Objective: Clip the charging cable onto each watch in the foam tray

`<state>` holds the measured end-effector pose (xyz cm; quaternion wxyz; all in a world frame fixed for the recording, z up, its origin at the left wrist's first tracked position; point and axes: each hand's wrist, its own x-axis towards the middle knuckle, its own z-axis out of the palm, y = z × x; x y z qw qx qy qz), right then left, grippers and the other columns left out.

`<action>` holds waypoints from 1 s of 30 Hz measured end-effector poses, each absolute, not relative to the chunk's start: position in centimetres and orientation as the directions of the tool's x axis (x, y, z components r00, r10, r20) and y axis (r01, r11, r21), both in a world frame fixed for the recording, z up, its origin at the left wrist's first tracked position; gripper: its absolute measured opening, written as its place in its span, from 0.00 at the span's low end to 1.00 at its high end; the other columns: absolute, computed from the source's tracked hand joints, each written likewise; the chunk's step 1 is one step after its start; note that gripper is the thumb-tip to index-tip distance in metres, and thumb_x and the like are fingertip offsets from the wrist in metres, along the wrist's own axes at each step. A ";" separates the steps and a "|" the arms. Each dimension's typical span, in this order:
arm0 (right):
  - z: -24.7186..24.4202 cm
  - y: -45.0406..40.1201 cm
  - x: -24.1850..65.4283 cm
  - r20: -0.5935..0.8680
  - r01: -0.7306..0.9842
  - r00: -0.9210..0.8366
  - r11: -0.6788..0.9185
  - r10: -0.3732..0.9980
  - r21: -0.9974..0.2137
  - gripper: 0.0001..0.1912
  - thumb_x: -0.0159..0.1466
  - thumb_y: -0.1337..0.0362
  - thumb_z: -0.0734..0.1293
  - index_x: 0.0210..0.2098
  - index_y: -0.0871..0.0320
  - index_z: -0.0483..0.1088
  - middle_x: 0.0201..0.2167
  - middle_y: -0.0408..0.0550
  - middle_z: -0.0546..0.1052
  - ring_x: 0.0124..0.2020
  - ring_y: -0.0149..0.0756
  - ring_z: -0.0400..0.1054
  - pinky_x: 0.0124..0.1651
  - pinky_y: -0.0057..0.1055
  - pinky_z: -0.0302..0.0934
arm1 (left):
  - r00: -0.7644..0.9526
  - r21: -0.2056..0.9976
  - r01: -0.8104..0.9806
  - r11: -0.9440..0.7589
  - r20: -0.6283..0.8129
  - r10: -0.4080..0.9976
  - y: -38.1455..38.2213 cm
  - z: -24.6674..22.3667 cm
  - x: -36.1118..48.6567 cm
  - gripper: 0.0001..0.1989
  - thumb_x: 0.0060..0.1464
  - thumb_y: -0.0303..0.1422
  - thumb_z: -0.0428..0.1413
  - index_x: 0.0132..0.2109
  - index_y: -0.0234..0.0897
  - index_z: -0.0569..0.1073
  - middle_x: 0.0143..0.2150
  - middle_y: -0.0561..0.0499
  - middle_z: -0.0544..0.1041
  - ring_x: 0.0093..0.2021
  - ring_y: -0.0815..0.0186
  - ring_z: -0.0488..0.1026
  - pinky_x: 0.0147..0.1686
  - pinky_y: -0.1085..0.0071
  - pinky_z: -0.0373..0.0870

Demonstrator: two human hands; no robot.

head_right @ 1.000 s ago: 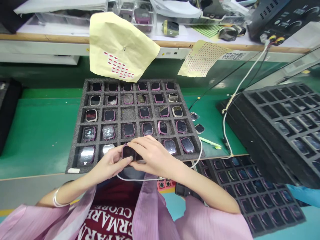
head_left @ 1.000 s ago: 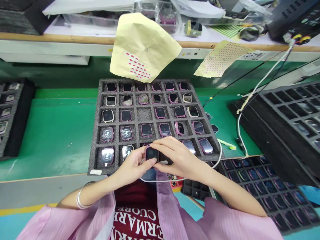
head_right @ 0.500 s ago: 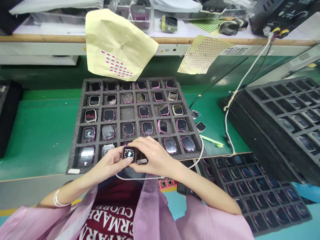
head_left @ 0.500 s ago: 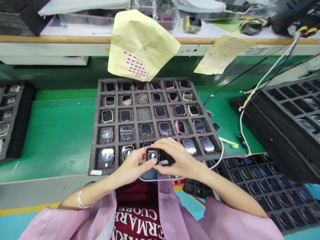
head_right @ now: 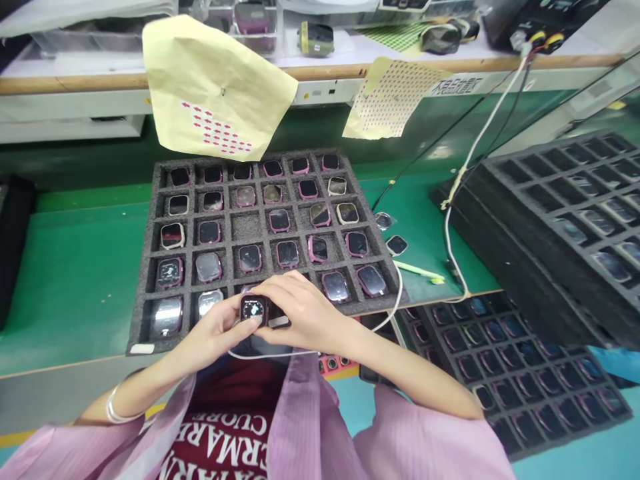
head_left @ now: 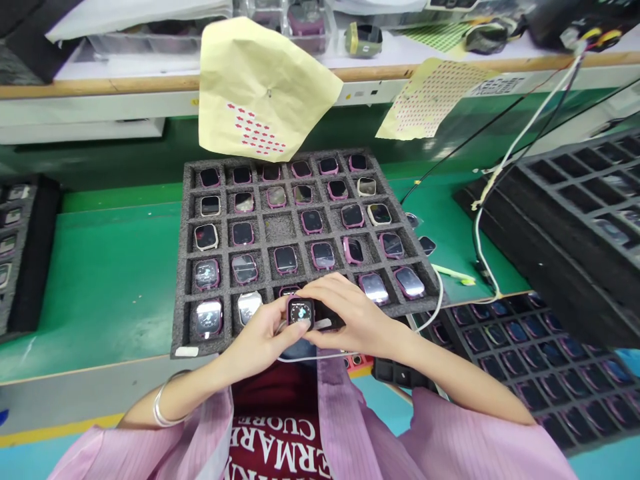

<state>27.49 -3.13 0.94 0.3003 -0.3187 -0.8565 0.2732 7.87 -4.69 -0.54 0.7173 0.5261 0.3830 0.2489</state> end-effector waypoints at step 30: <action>1.3 -3.1 29.0 0.429 0.390 -0.533 0.662 0.729 -0.639 0.19 0.59 0.62 0.70 0.49 0.56 0.66 0.41 0.49 0.77 0.41 0.40 0.71 0.54 0.45 0.58 | 0.565 0.951 0.152 0.268 -0.306 0.766 -5.4 -0.8 8.1 0.19 0.55 0.40 0.58 0.49 0.35 0.68 0.37 0.51 0.72 0.30 0.69 0.66 0.30 0.74 0.64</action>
